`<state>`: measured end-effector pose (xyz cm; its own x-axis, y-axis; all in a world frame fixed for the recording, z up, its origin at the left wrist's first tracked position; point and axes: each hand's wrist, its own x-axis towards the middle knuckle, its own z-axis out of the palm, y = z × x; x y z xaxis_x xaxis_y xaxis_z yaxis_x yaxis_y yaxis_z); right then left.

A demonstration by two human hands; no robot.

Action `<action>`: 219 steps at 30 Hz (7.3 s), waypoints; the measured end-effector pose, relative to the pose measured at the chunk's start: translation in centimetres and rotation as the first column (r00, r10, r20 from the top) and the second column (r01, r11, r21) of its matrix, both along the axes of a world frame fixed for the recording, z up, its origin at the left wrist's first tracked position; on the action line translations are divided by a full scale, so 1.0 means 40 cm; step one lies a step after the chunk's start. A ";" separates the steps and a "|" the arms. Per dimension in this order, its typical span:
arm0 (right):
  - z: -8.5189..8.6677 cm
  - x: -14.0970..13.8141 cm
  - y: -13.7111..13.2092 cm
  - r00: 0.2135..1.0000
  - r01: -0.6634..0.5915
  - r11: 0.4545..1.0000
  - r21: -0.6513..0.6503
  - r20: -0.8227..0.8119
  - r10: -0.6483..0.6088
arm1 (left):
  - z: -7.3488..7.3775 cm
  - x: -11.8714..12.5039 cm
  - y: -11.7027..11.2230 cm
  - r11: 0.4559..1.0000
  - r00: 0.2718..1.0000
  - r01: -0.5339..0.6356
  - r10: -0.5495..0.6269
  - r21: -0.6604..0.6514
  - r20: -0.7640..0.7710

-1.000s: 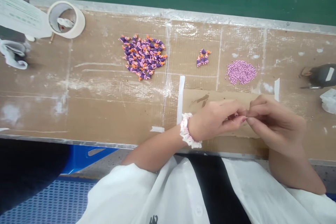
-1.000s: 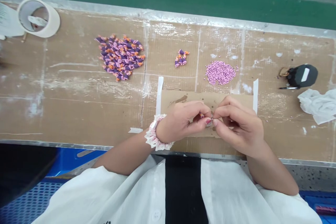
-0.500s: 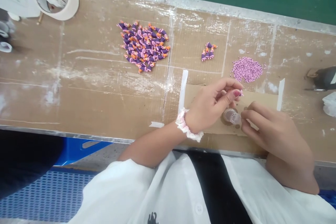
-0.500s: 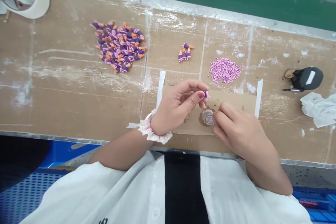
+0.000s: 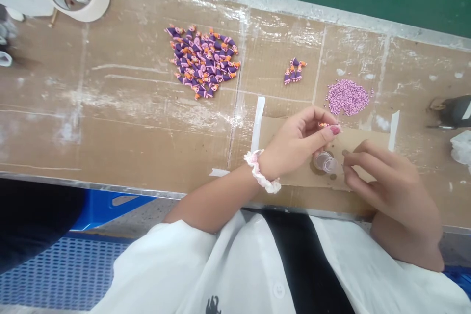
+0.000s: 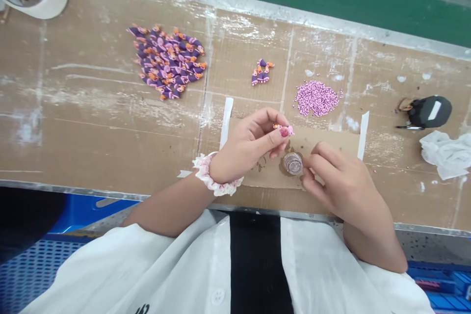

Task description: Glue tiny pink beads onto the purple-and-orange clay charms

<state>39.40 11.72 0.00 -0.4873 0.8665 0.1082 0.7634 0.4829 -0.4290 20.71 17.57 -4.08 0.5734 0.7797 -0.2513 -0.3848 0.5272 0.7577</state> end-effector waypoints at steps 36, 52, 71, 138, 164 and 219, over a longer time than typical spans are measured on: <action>0.005 -0.028 -0.012 0.969 0.131 0.971 0.199 -0.232 -0.083 | 0.013 0.004 -0.008 0.882 0.909 0.416 -0.398 -0.219 0.126; -0.010 -0.020 -0.004 0.946 0.180 0.979 0.101 -0.289 -0.144 | -0.005 -0.004 0.008 0.930 0.938 0.344 -0.334 -0.129 0.095; -0.156 0.084 0.098 0.864 0.496 0.860 0.121 0.036 -0.503 | -0.029 -0.010 0.068 0.967 0.918 -0.247 0.255 0.066 -0.303; -0.163 0.103 0.101 0.841 0.535 0.841 0.079 0.039 -0.539 | -0.036 0.000 0.024 0.962 0.943 -0.034 0.121 0.272 -0.310; -0.085 0.010 0.051 0.947 0.189 0.964 0.186 -0.295 -0.129 | -0.033 0.014 -0.008 0.981 0.978 0.125 -0.097 0.146 -0.184; -0.082 -0.007 0.034 0.942 0.147 0.965 0.218 -0.329 -0.069 | -0.005 0.015 -0.020 0.987 0.989 0.122 -0.112 0.104 -0.096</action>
